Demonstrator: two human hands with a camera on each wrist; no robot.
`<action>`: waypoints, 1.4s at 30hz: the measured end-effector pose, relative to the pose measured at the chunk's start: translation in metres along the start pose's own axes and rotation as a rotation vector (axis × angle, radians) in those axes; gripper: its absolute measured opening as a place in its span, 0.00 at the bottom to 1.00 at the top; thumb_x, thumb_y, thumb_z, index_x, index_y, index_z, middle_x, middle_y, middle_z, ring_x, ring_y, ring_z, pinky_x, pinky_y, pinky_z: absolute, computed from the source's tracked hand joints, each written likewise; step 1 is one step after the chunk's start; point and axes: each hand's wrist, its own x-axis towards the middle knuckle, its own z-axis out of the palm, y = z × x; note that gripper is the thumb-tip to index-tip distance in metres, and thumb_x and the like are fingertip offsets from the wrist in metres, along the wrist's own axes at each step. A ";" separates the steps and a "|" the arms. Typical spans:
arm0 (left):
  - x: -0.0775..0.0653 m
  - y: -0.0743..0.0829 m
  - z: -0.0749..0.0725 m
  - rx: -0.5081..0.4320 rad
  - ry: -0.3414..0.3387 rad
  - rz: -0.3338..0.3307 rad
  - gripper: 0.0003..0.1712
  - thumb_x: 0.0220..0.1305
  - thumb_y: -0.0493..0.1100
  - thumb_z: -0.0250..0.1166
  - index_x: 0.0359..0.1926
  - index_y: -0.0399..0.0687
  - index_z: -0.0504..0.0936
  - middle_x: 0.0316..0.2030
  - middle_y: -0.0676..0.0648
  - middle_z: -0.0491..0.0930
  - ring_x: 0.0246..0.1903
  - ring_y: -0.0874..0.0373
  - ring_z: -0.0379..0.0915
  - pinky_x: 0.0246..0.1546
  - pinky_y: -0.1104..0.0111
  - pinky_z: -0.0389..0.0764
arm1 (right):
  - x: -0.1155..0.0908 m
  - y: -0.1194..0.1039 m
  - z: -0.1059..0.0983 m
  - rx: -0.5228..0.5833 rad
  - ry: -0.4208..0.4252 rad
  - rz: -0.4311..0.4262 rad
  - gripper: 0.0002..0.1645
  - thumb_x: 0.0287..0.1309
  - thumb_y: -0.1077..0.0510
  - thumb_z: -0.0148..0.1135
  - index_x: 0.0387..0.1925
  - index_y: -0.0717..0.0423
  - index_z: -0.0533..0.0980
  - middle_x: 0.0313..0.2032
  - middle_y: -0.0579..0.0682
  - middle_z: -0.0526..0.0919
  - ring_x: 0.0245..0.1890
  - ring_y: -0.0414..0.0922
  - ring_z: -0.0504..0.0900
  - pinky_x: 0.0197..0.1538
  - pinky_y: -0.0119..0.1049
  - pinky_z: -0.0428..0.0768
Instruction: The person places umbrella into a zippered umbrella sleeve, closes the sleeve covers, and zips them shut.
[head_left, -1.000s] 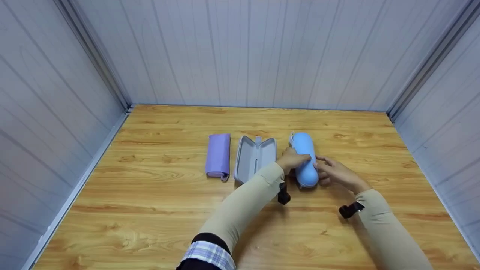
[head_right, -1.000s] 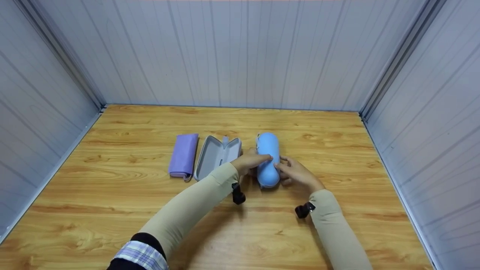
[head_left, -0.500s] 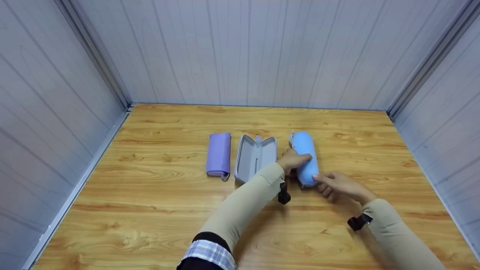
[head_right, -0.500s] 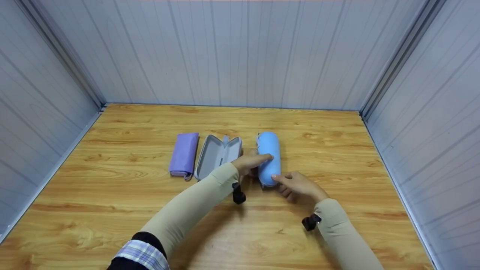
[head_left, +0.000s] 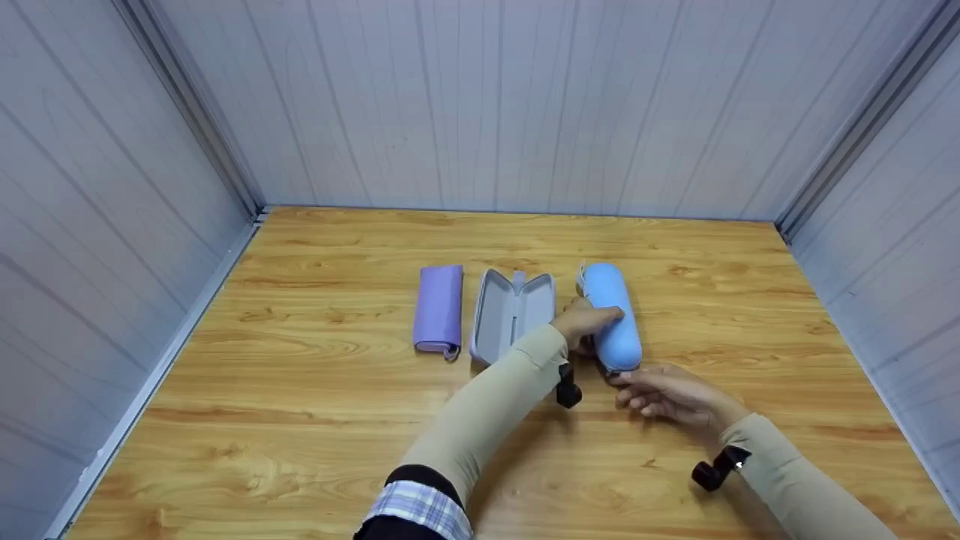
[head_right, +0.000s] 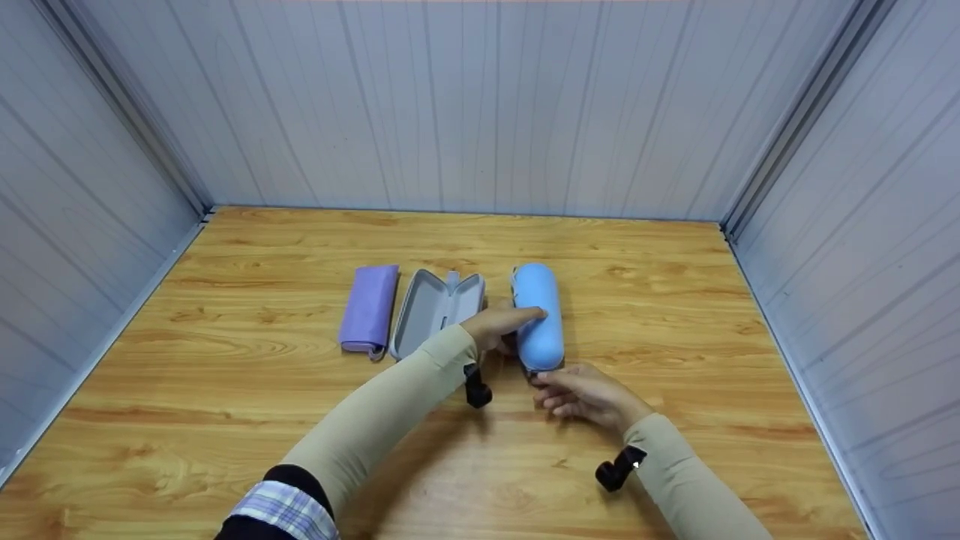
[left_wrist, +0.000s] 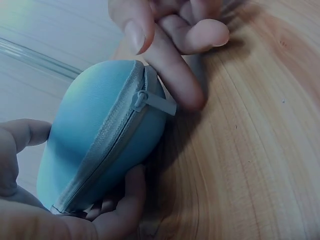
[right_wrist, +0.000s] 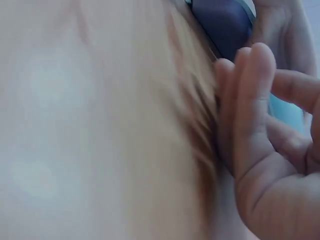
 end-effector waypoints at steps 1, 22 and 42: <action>0.000 0.000 0.000 0.001 -0.001 -0.001 0.33 0.63 0.46 0.68 0.62 0.38 0.65 0.51 0.40 0.74 0.52 0.42 0.76 0.49 0.45 0.80 | 0.001 0.001 0.002 0.046 0.000 0.004 0.22 0.74 0.57 0.54 0.60 0.70 0.74 0.38 0.53 0.87 0.32 0.37 0.83 0.34 0.25 0.82; 0.008 -0.006 0.003 0.103 0.075 0.069 0.42 0.57 0.48 0.73 0.65 0.34 0.63 0.48 0.41 0.68 0.50 0.47 0.70 0.54 0.57 0.79 | 0.013 0.010 0.026 0.407 -0.002 0.009 0.18 0.77 0.57 0.49 0.47 0.65 0.82 0.32 0.51 0.88 0.31 0.38 0.87 0.40 0.30 0.84; 0.012 -0.004 0.005 0.139 0.033 0.057 0.56 0.55 0.50 0.77 0.75 0.38 0.54 0.62 0.39 0.63 0.59 0.46 0.67 0.57 0.58 0.77 | 0.006 0.002 0.039 -0.602 0.386 -0.257 0.20 0.71 0.50 0.60 0.38 0.62 0.87 0.30 0.51 0.87 0.23 0.40 0.82 0.28 0.31 0.82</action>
